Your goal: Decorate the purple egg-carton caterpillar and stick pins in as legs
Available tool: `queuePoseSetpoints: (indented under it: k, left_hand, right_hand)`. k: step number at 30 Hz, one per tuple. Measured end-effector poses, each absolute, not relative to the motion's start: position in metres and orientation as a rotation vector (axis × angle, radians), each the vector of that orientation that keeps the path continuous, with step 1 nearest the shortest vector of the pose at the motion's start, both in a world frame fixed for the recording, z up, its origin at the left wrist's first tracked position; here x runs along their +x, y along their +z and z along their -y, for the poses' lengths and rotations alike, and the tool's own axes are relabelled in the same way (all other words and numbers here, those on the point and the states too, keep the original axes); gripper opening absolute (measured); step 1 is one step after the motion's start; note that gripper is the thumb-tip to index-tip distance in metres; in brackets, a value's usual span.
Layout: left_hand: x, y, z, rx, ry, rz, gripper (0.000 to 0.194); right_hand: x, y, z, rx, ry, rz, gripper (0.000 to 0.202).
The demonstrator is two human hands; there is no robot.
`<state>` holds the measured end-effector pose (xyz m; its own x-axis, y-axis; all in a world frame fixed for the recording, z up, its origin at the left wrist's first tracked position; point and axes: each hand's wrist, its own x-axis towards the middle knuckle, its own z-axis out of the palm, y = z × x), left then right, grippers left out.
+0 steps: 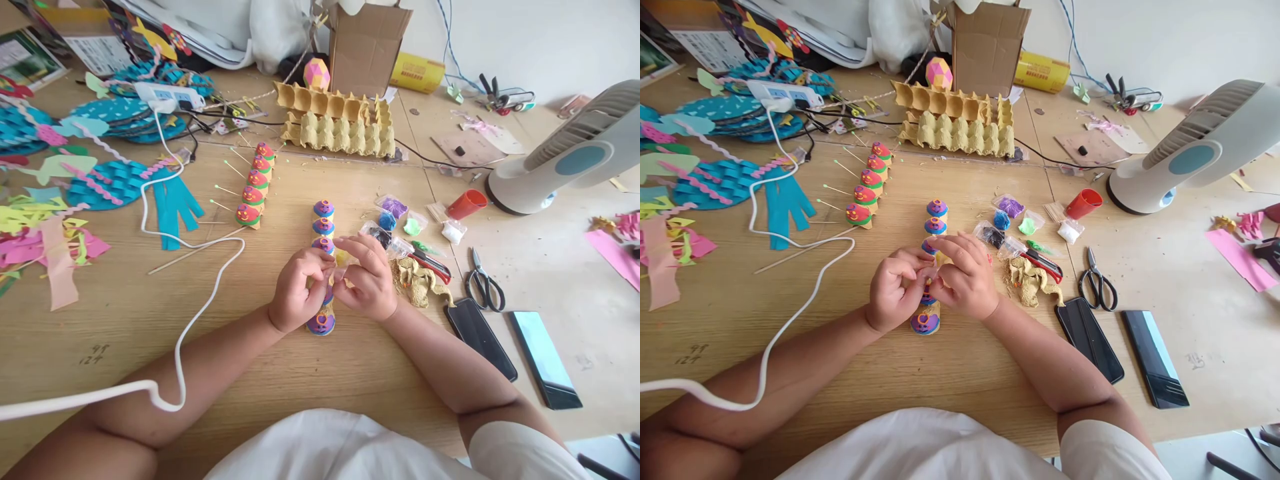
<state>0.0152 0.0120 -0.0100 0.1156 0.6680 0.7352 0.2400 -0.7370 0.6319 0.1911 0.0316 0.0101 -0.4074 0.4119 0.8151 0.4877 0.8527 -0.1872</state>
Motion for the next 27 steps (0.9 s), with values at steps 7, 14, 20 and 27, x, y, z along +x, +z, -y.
queuePoseSetpoints:
  k: [7,14,20,27]
  left_hand:
    - [0.009,0.005,-0.016,2.315,1.589,-1.1,0.013]
    - [0.006,0.003,-0.016,2.417,1.569,-1.089,0.018]
    - [0.006,0.005,-0.017,2.399,1.638,-1.121,0.012]
    - [0.008,0.005,-0.015,2.409,1.591,-1.108,0.009]
  right_hand:
    - [0.196,0.008,-0.031,-0.715,-0.303,1.99,0.012]
    - [0.191,0.011,-0.024,-0.875,-0.258,1.968,0.024]
    - [0.19,0.011,-0.024,-0.848,-0.133,2.017,0.014]
    - [0.187,0.009,-0.029,-0.791,-0.135,1.974,0.022]
